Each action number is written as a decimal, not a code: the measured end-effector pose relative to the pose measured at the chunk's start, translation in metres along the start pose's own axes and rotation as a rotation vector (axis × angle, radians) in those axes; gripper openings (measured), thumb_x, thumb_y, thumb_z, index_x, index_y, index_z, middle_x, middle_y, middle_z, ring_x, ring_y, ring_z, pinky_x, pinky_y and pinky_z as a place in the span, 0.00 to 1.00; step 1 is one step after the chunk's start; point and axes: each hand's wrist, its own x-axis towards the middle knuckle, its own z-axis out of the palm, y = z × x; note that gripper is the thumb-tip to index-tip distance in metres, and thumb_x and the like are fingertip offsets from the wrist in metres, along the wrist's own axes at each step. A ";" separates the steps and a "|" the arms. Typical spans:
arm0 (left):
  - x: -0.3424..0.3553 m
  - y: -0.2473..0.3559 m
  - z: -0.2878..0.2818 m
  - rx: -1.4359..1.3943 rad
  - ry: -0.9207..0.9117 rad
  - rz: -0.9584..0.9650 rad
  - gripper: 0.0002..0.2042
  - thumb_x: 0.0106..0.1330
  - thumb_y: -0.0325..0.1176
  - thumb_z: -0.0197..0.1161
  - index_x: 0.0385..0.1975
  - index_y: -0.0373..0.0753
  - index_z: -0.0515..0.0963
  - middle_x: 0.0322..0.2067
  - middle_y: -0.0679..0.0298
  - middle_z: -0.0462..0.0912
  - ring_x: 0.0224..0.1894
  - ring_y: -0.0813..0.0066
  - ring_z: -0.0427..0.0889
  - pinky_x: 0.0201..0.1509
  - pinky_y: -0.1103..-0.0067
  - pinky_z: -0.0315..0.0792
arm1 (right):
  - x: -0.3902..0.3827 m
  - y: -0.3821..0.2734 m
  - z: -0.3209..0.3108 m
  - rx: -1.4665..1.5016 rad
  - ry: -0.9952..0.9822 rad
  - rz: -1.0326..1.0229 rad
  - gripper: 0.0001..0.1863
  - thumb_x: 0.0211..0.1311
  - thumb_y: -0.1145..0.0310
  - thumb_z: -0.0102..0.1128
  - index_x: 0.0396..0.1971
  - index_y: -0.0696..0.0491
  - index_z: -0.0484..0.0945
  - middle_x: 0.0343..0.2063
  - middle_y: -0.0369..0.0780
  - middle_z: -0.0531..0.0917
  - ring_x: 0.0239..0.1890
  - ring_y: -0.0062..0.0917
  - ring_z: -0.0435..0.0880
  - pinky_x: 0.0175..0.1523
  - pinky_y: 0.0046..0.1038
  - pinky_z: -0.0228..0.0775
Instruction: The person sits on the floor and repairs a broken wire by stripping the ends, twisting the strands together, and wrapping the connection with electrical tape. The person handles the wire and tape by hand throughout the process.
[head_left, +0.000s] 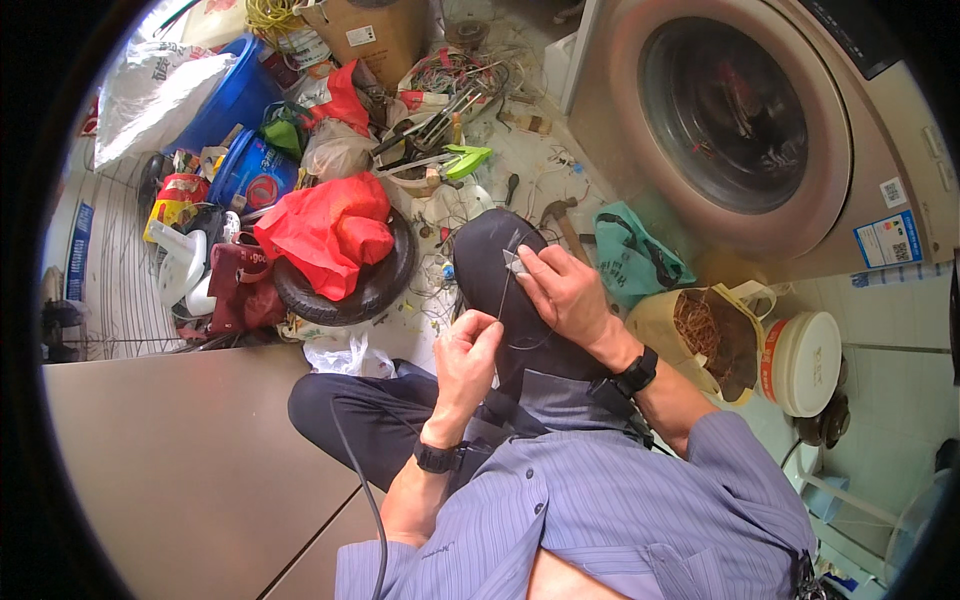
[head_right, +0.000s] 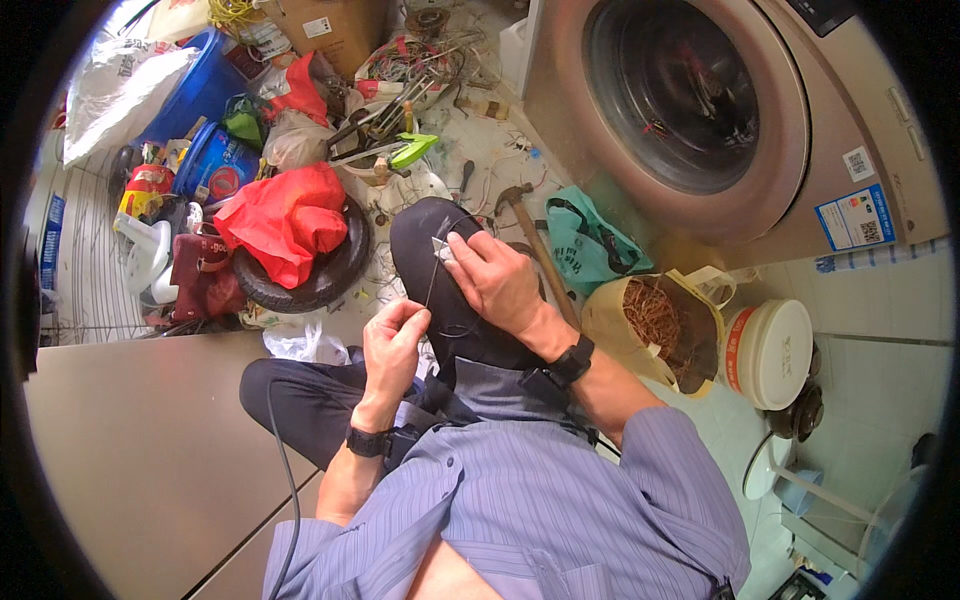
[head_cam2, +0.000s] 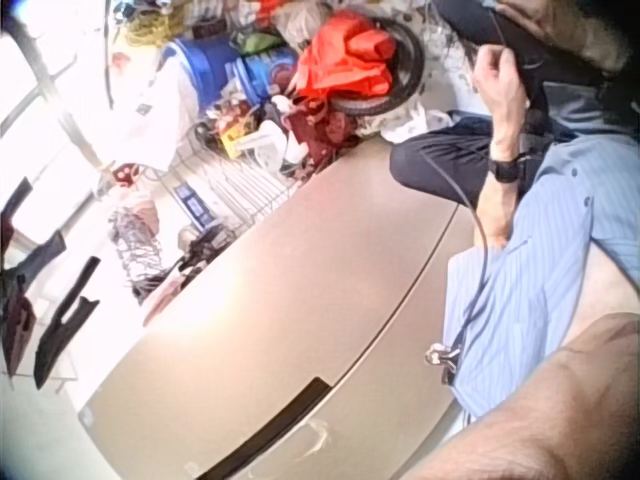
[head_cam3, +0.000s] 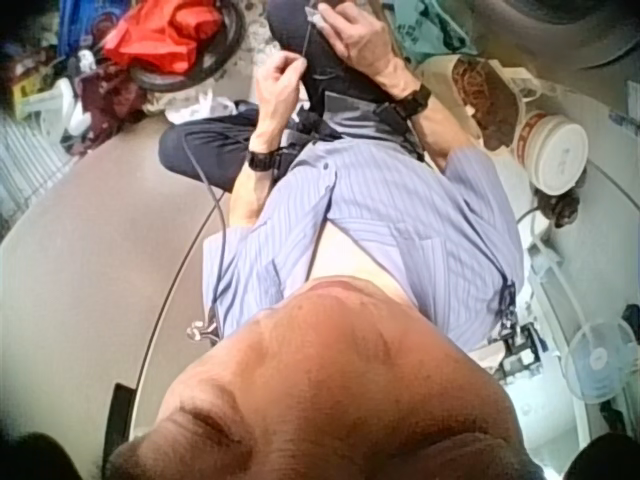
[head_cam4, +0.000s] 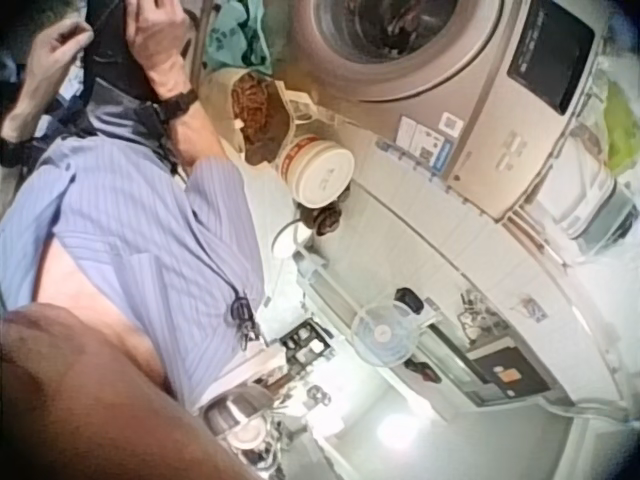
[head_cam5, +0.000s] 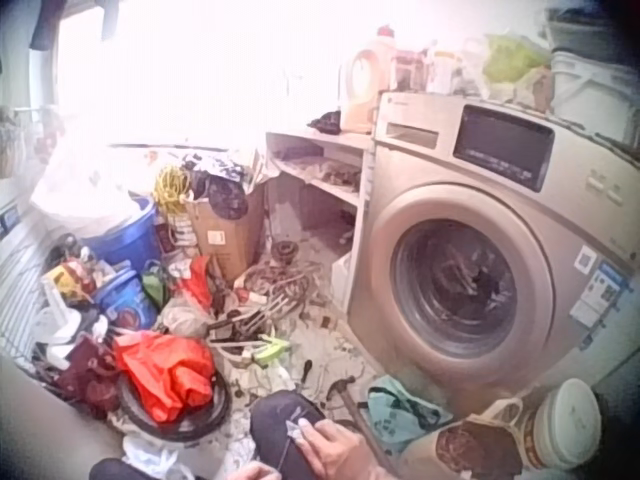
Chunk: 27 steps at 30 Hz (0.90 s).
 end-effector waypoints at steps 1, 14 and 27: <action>-0.002 0.000 -0.002 -0.003 -0.014 -0.011 0.05 0.68 0.26 0.64 0.33 0.31 0.82 0.25 0.72 0.79 0.30 0.86 0.73 0.34 0.83 0.68 | 0.000 0.000 0.000 0.003 0.002 0.000 0.19 0.64 0.67 0.69 0.52 0.57 0.82 0.31 0.41 0.78 0.32 0.36 0.83 0.34 0.34 0.78; -0.044 0.000 -0.030 0.072 -0.069 -0.043 0.04 0.66 0.26 0.66 0.31 0.32 0.82 0.22 0.70 0.79 0.27 0.86 0.73 0.32 0.82 0.69 | 0.000 0.011 0.002 -0.016 0.040 0.084 0.18 0.65 0.67 0.68 0.52 0.57 0.82 0.32 0.41 0.79 0.32 0.37 0.83 0.36 0.35 0.78; -0.039 0.005 -0.059 -0.052 -0.228 -0.276 0.13 0.71 0.31 0.66 0.51 0.32 0.79 0.36 0.70 0.82 0.30 0.86 0.77 0.32 0.86 0.70 | 0.000 0.011 0.003 -0.001 0.037 0.083 0.17 0.65 0.68 0.69 0.51 0.57 0.83 0.35 0.41 0.80 0.32 0.38 0.84 0.37 0.35 0.78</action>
